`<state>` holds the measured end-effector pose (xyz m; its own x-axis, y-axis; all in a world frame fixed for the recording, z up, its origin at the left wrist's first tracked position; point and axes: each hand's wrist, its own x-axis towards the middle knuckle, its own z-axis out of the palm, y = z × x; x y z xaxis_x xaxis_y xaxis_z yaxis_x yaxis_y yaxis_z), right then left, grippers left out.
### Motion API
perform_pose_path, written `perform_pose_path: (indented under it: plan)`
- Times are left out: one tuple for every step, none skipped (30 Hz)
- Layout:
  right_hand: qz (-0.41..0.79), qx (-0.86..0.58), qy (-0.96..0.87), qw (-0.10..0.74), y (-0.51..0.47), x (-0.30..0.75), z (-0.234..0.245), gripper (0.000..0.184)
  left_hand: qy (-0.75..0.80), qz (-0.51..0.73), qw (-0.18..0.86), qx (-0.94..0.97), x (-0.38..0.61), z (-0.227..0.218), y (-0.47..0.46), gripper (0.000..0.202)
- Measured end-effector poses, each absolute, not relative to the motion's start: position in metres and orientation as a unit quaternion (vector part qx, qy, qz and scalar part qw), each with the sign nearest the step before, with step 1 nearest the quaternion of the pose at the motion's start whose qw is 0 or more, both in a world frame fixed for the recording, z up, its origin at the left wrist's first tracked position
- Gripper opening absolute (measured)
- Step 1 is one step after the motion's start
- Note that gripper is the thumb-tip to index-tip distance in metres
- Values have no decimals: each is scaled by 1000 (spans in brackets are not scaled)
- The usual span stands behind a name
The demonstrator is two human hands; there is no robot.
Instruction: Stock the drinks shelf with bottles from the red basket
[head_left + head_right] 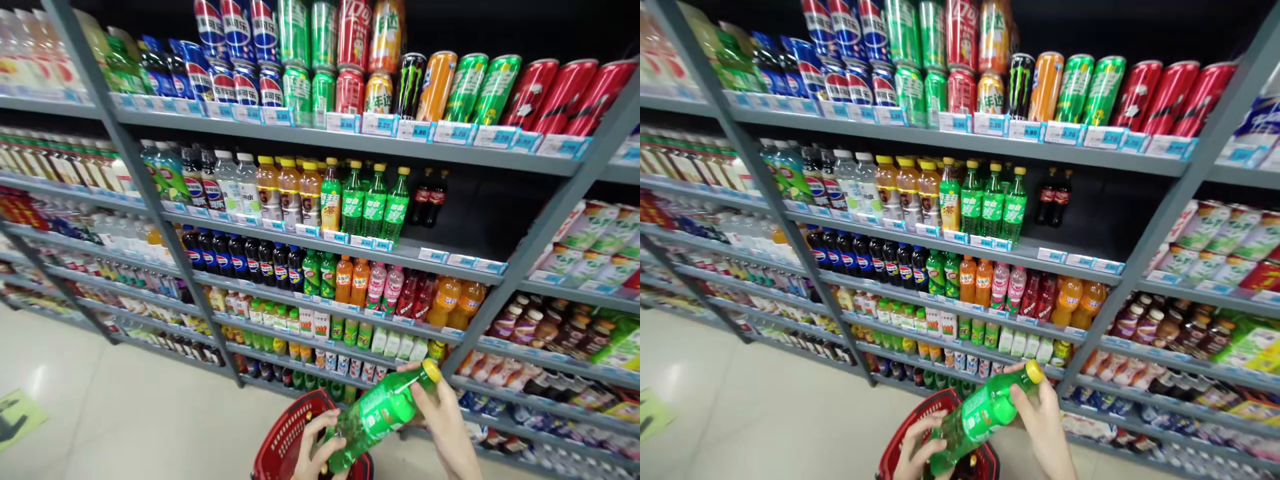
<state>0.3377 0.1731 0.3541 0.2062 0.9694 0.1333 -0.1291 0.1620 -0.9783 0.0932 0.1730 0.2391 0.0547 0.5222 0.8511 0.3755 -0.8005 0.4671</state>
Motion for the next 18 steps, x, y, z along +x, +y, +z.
perform_pose_path:
  plan:
    - [434, -472, -447, 624, 173, 340, 356, 37, 300, 618, 61, 724, 96, 241, 178, 40]
    - [422, -470, -454, 628, 173, 342, 359, 41, 289, 624, 61, 723, 98, 243, 182, 41]
    - [409, -468, -461, 633, 172, 344, 363, 46, 277, 630, 60, 723, 101, 246, 187, 41]
    - [393, -466, -466, 641, 171, 345, 368, 51, 269, 633, 62, 723, 105, 249, 192, 41]
    - [377, -467, -466, 651, 170, 346, 375, 54, 262, 636, 64, 723, 109, 253, 197, 41]
    - [362, -467, -465, 659, 168, 346, 382, 55, 254, 637, 67, 725, 113, 256, 202, 41]
    - [352, -468, -465, 664, 166, 345, 390, 53, 247, 638, 72, 725, 118, 259, 207, 41]
    - [345, -469, -468, 665, 164, 344, 398, 50, 240, 642, 79, 724, 122, 261, 211, 40]
    - [339, -470, -473, 663, 162, 343, 406, 47, 230, 648, 85, 721, 126, 264, 216, 41]
    - [332, -472, -480, 661, 161, 342, 414, 44, 219, 654, 90, 719, 129, 268, 222, 42]
    - [320, -473, -489, 660, 160, 342, 421, 43, 205, 654, 95, 722, 130, 273, 229, 43]
    - [302, -475, -497, 660, 160, 342, 428, 42, 190, 644, 105, 734, 130, 281, 237, 44]
    - [278, -479, -507, 661, 160, 343, 435, 41, 172, 618, 116, 758, 128, 292, 246, 44]
    - [253, -483, -517, 659, 160, 345, 442, 40, 153, 576, 123, 793, 125, 308, 256, 45]
    - [228, -489, -529, 655, 160, 348, 448, 40, 134, 515, 130, 837, 122, 327, 267, 50]
    - [205, -497, -540, 648, 161, 351, 454, 39, 117, 438, 122, 883, 118, 350, 278, 54]
    - [183, -505, -550, 640, 163, 355, 460, 39, 96, 368, 92, 920, 115, 376, 290, 56]
    - [161, -511, -559, 633, 165, 360, 467, 39, 84, 318, 61, 943, 114, 405, 302, 59]
